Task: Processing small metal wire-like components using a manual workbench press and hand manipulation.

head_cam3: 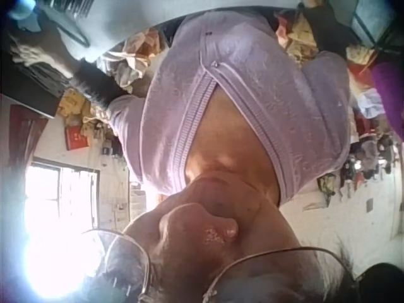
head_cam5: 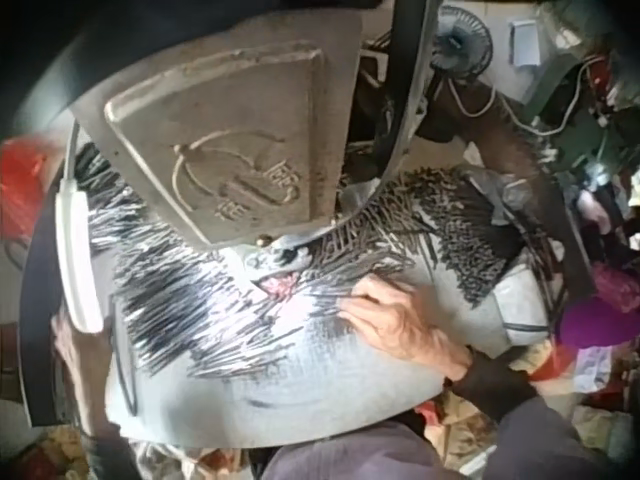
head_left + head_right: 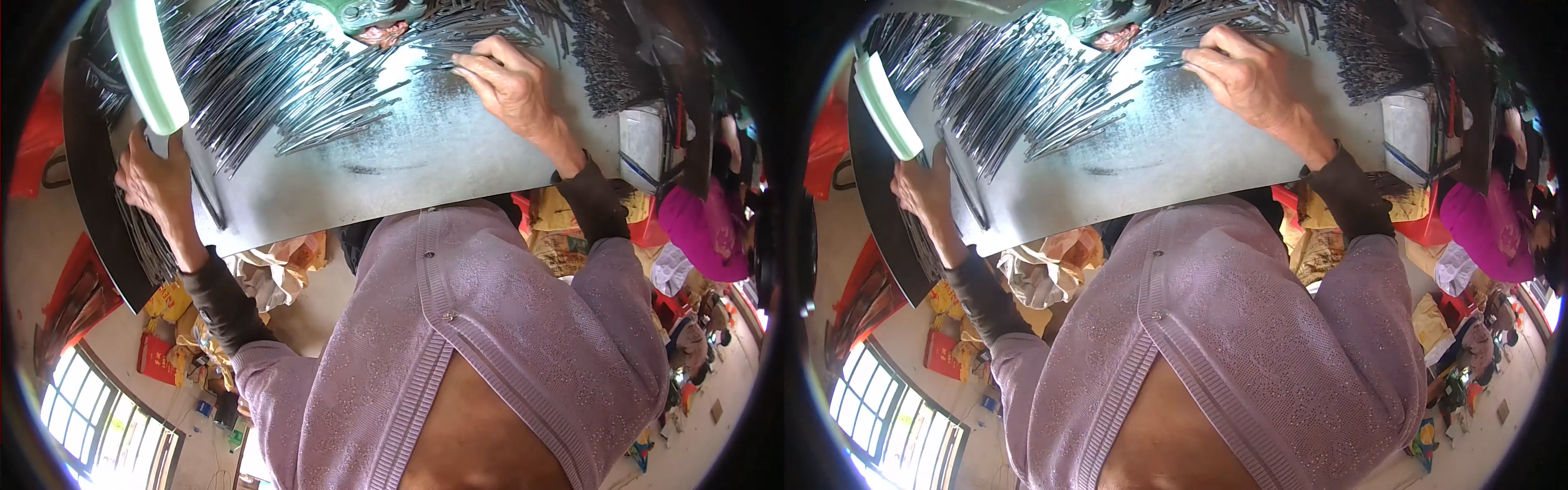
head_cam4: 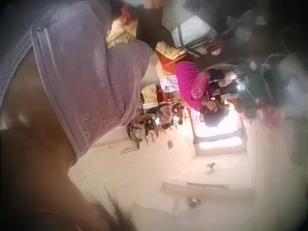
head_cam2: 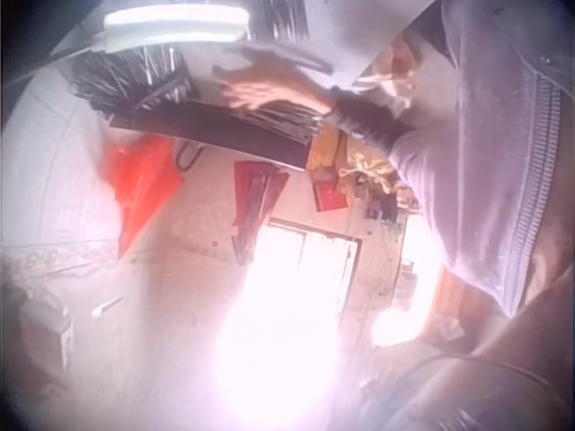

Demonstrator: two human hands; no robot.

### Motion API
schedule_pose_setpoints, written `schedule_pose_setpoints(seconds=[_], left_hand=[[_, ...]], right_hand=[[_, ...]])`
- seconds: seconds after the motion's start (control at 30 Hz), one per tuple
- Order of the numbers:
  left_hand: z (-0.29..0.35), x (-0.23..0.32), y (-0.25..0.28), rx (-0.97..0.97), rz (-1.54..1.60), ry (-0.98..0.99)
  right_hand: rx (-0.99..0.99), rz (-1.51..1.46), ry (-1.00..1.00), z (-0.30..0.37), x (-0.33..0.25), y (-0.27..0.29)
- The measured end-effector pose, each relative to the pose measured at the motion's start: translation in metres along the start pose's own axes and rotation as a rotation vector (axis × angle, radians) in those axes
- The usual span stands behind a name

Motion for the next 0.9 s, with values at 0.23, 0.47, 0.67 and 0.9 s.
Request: schedule_pose_setpoints(seconds=[0.23,0.47,0.67,0.9], left_hand=[[0.09,0.074,0.019,-0.36,0.996,-0.216],[0.099,0.108,0.031,-0.293,0.892,-0.322],[0.104,0.128,0.032,-0.255,0.768,-0.373],[0.113,0.128,0.023,-0.203,0.742,-0.417]], right_hand=[[0.007,0.025,0.079,-0.004,0.0,0.004],[0.152,0.019,0.138,-0.017,-0.022,0.035],[0.26,-0.262,0.05,-0.007,-0.052,0.024],[0.092,-0.329,-0.144,0.0,-0.03,-0.015]])
Point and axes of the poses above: each hand's wrist, its own z-axis away from the middle knuckle, its own y-axis out of the back of the hand, x = y × z, the point moved 6 cm from there along -z, towards the middle knuckle, and after that the axes turned 7 degrees about y, right-handed, at the moved point
